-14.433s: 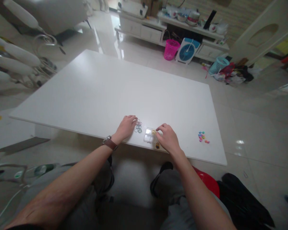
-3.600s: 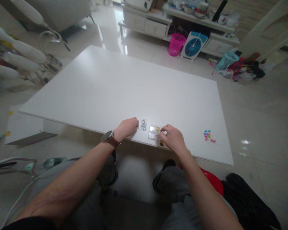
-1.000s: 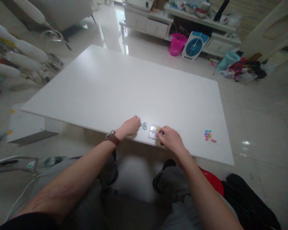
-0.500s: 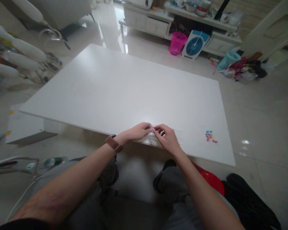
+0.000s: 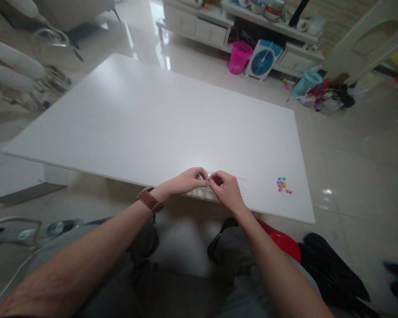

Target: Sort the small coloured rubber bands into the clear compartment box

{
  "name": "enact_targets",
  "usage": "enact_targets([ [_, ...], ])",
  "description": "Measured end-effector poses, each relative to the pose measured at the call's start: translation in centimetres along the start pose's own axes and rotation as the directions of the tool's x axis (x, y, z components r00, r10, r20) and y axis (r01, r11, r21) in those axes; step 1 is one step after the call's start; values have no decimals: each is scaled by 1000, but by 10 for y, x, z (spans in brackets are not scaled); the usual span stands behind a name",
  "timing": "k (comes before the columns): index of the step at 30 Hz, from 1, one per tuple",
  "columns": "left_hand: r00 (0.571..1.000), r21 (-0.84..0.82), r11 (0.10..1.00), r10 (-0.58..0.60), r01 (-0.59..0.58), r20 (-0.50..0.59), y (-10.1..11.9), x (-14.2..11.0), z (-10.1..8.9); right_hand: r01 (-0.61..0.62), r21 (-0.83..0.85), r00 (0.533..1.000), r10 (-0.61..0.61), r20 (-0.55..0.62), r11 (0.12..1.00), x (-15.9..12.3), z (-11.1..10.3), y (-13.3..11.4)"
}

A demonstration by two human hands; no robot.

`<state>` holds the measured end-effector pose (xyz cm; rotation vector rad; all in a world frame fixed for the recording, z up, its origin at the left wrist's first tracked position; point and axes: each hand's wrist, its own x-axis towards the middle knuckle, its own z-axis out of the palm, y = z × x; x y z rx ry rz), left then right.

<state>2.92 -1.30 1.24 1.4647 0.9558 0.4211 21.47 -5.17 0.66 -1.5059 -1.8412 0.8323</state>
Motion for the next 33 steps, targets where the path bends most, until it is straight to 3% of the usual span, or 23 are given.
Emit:
enact_targets([
  [4, 999, 15, 998, 55, -55, 1, -4, 2, 1, -31, 19, 1000, 31, -2, 999, 0, 0, 0],
  [12, 999, 72, 996, 47, -48, 14, -3, -1, -1, -69, 37, 998, 69, -2, 997, 0, -1, -3],
  [23, 996, -27, 996, 87, -88, -13, -7, 3, 4, -114, 122, 993, 115, -3, 986, 2, -4, 1],
  [33, 995, -117, 990, 78, -84, -54, 6, 1, 8, -135, 158, 990, 140, -18, 978, 3, -4, -1],
])
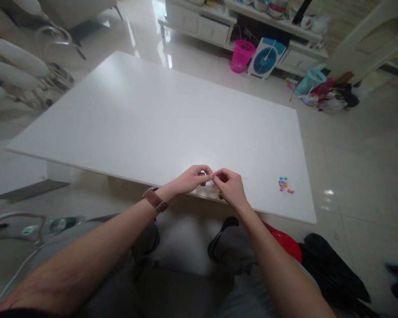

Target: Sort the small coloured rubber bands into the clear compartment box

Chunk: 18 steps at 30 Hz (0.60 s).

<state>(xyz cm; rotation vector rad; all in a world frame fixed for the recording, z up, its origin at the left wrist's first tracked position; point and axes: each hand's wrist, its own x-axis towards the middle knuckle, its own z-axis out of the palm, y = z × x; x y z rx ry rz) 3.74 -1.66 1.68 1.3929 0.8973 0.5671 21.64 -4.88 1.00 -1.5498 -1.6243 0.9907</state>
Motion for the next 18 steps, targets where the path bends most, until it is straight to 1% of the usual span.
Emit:
enact_targets([
  [2, 999, -19, 1000, -25, 25, -21, 1, 0, 1, -11, 0, 1000, 11, -6, 1000, 0, 0, 0],
  [6, 998, -9, 998, -63, 63, -24, -2, 0, 1, -16, 5, 1000, 16, -19, 1000, 0, 0, 4],
  [11, 998, 18, 999, -33, 34, -45, -7, 1, 2, -44, 27, 999, 43, 4, 999, 0, 0, 8],
  [15, 999, -7, 1000, 14, -15, -35, -3, 0, 4, -69, 45, 998, 69, 9, 997, 1, 0, 6],
  [18, 1000, -21, 1000, 17, -18, -19, 0, 0, 4, -74, 62, 997, 74, 8, 995, 1, 0, 4],
])
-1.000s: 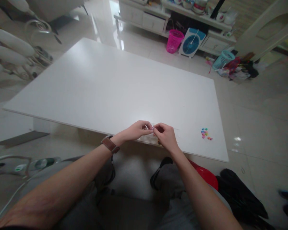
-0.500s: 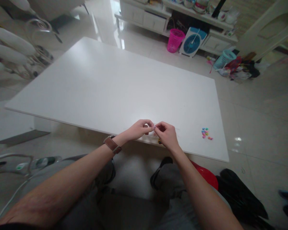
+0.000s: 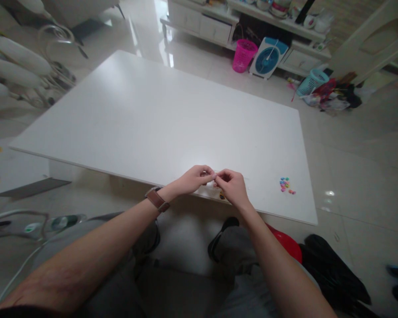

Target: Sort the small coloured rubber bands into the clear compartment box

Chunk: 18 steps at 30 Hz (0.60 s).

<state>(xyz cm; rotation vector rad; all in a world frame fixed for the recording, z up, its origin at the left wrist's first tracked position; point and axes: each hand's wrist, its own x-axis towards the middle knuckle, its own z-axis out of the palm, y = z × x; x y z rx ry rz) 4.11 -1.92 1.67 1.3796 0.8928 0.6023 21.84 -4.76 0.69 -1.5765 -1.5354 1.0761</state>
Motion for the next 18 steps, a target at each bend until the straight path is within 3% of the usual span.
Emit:
enact_targets([
  [11, 998, 29, 999, -44, 43, 40, 5, -2, 1, 21, -50, 995, -26, -101, 999, -1, -3, -12],
  [18, 998, -63, 997, -39, 41, 40, 4, -1, 4, 76, -149, 991, -92, -102, 986, 1, -6, -12],
])
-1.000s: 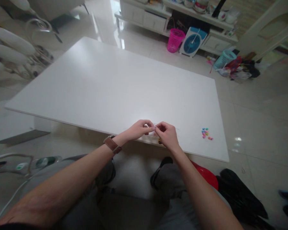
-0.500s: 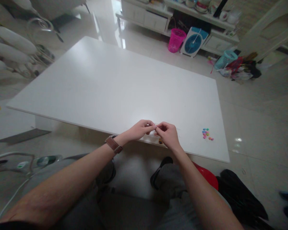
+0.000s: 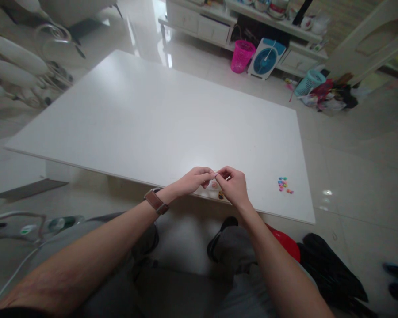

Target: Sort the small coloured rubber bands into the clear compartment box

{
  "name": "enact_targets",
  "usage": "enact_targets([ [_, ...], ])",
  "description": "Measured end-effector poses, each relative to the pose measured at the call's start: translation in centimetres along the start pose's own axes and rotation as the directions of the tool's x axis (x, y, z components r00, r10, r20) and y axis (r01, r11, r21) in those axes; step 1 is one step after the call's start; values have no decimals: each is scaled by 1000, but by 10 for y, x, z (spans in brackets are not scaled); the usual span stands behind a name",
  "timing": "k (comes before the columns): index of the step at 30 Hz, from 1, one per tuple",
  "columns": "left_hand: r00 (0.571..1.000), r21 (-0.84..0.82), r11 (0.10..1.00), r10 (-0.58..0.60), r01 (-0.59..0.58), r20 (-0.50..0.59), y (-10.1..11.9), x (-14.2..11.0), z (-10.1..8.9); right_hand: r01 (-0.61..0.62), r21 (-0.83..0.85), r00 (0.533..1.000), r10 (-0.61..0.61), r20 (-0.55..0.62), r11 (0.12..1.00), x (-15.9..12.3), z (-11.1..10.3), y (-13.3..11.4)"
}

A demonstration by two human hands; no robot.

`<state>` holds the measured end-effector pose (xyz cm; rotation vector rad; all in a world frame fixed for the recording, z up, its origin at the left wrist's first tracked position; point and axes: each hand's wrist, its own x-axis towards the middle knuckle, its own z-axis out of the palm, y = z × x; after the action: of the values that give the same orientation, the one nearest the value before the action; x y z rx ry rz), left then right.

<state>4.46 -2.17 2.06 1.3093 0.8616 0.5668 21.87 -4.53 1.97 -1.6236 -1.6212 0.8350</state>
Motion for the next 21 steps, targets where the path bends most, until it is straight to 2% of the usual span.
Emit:
enact_targets([
  [8, 1000, -26, 1000, 15, -16, -20, -2, 0, 0, -2, -28, 999, 1, -36, 1000, 1, 1, -2],
  [13, 992, 25, 1000, 14, -11, -127, -5, 0, 4, 34, -71, 998, -37, -45, 997, -3, 5, -2],
  [18, 961, 184, 979, 135, -92, -240, -8, -1, 7, 126, -178, 985, -145, -98, 976, -8, 8, -4],
  [21, 943, 231, 964, 195, -133, -269, -9, -1, 6, 156, -199, 976, -181, -118, 968, -8, 9, -5],
])
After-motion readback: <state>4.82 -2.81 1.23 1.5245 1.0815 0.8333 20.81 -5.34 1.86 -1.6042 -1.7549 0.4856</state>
